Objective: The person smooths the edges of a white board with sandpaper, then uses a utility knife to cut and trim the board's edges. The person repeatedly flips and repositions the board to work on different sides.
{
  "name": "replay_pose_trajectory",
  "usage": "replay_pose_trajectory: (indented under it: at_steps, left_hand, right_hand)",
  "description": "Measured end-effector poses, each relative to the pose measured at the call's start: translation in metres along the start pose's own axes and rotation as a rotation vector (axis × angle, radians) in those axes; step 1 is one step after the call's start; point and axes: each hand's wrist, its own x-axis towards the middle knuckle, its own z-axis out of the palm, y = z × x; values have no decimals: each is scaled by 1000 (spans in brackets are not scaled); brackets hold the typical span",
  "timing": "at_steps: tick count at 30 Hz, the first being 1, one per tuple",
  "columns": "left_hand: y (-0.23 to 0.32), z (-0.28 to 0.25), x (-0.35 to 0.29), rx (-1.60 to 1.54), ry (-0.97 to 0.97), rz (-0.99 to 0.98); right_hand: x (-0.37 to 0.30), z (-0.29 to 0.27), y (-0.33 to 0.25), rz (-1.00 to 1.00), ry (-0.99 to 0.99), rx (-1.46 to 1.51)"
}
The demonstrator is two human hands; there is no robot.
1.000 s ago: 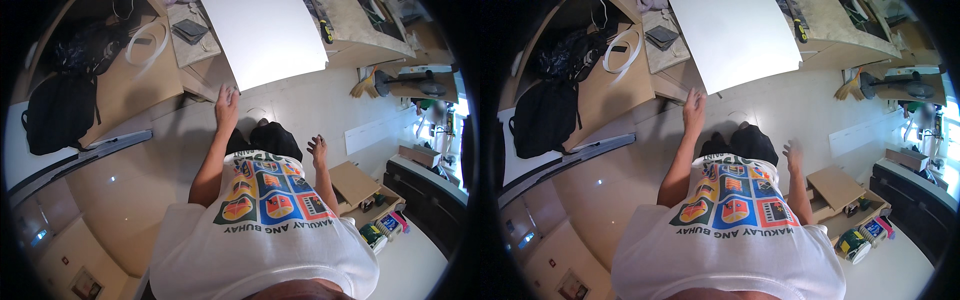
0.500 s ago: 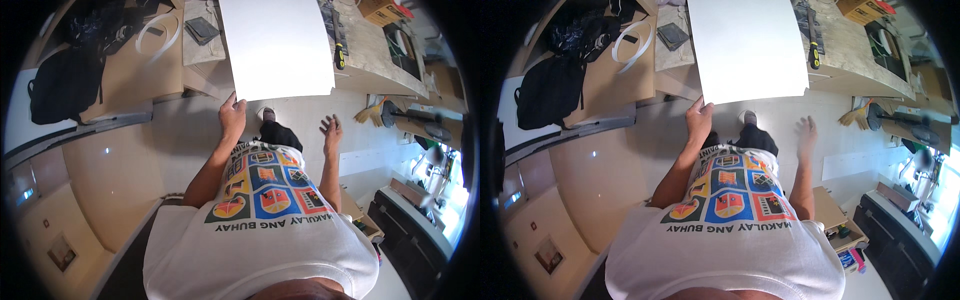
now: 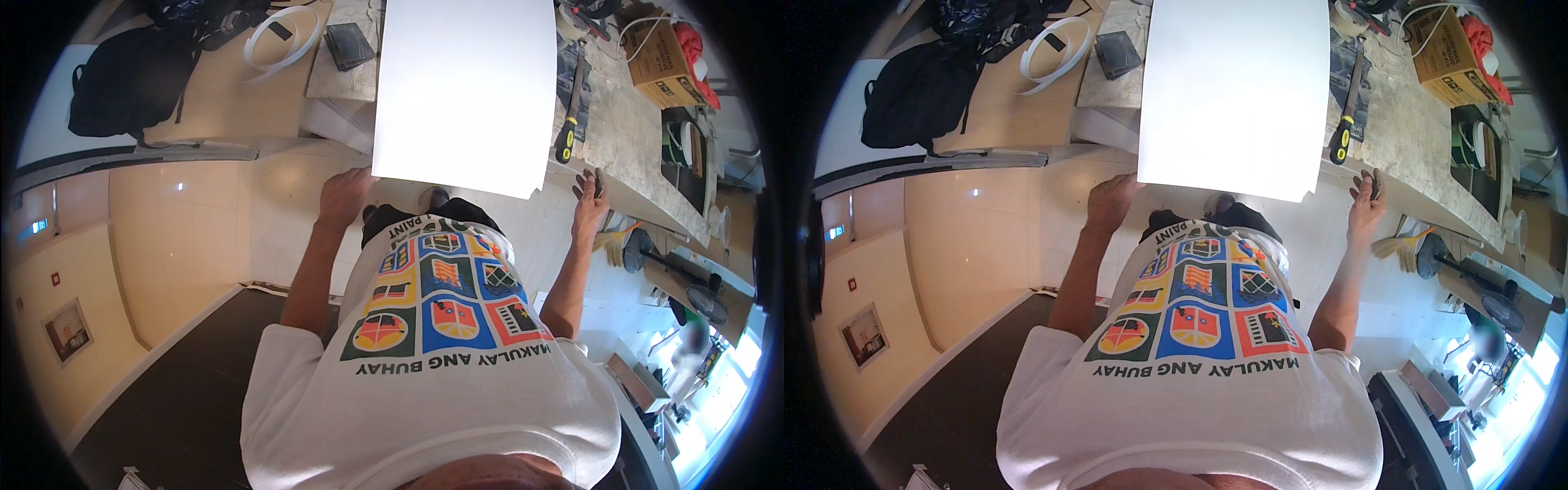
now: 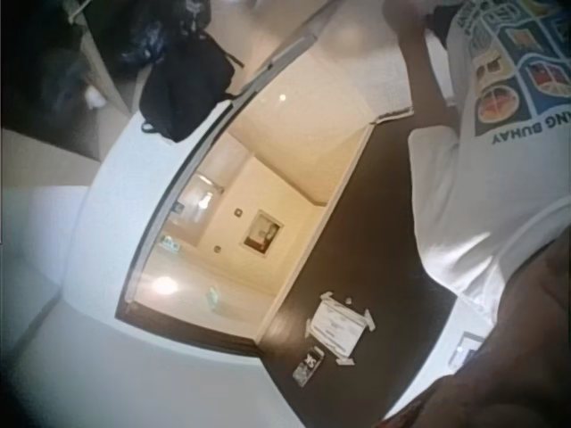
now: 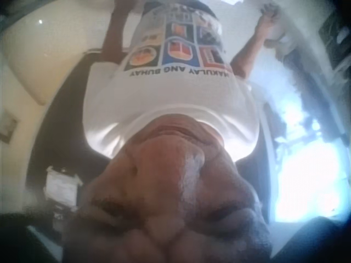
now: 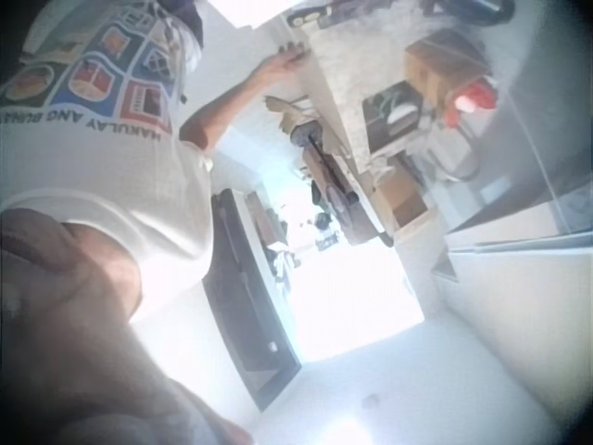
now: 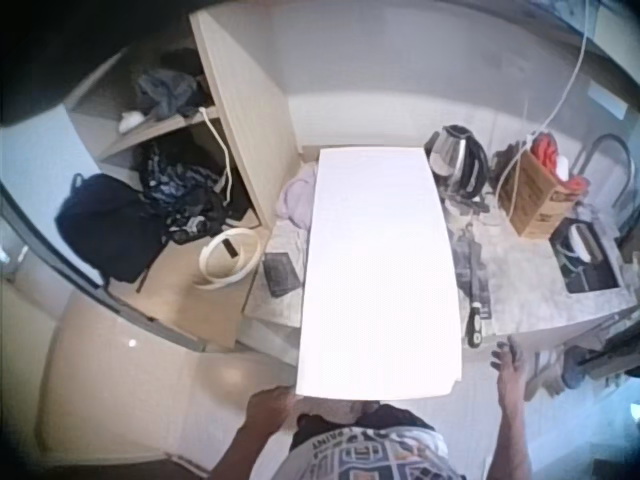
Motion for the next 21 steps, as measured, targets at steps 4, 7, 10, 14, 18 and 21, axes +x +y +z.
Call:
replay_pose_trajectory:
  at_steps: [4,7,10,14,18,21]
  left_hand:
    - [0,-10,0,44,-14,47]
    - [6,-10,-5,-181,-6,-194]
    - [26,3,-17,-761,58,-740]
    - [73,0,-1,-1271,203,-1076]
    - [79,-16,12,-1558,183,-1114]
    - [76,-24,9,-1290,70,-1111]
  right_hand:
    - [12,5,-24,-22,-25,13]
    - [12,9,-18,-10,-38,59]
    - [4,16,-16,13,-45,115]
    - [-5,30,-28,-15,-105,106]
    - [12,21,-21,-38,-70,62]
    - [29,13,-23,-32,-34,81]
